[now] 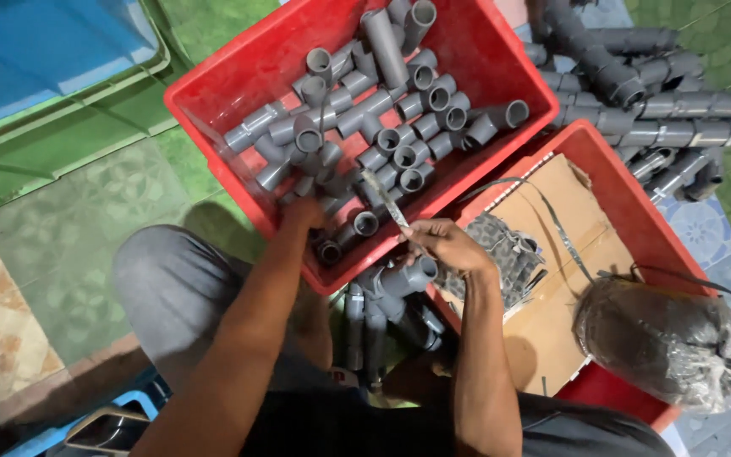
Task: Assembling PVC pipe fittings by hand, picking connectors from a bin and joining them to a larger pipe structure.
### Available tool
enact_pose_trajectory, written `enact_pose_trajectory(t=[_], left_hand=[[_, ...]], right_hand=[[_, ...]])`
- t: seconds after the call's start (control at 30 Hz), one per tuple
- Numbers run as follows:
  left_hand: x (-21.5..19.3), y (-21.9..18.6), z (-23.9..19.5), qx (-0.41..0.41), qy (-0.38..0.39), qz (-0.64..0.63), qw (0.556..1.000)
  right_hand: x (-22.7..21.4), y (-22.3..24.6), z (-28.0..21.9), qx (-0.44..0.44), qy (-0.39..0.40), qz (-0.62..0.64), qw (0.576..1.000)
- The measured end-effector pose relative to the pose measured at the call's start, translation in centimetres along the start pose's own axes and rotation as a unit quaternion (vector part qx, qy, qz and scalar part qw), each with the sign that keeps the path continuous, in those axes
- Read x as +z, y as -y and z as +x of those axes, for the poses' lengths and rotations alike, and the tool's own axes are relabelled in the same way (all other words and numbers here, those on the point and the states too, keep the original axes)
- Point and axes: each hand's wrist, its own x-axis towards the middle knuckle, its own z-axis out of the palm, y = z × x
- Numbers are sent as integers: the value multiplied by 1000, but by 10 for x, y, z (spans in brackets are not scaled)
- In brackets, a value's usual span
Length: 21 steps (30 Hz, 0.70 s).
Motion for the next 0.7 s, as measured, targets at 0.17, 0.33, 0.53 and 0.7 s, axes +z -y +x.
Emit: enact_pose_trajectory(t=[0.17, 0.33, 0.53, 0.7], left_hand=[[-56, -12, -35, 41, 38, -50, 997], [-126, -49, -125, 111, 49, -179, 976], [-160, -58, -152, 196, 61, -227, 952], [-178, -57, -181, 240, 81, -278, 927]], right_hand=[[-1, 25, -30, 10, -33, -32, 999], [-2, 16, -57, 12, -86, -42, 995], [-6, 2, -53, 3, -203, -20, 979], [-1, 7, -59, -3, -264, -33, 964]])
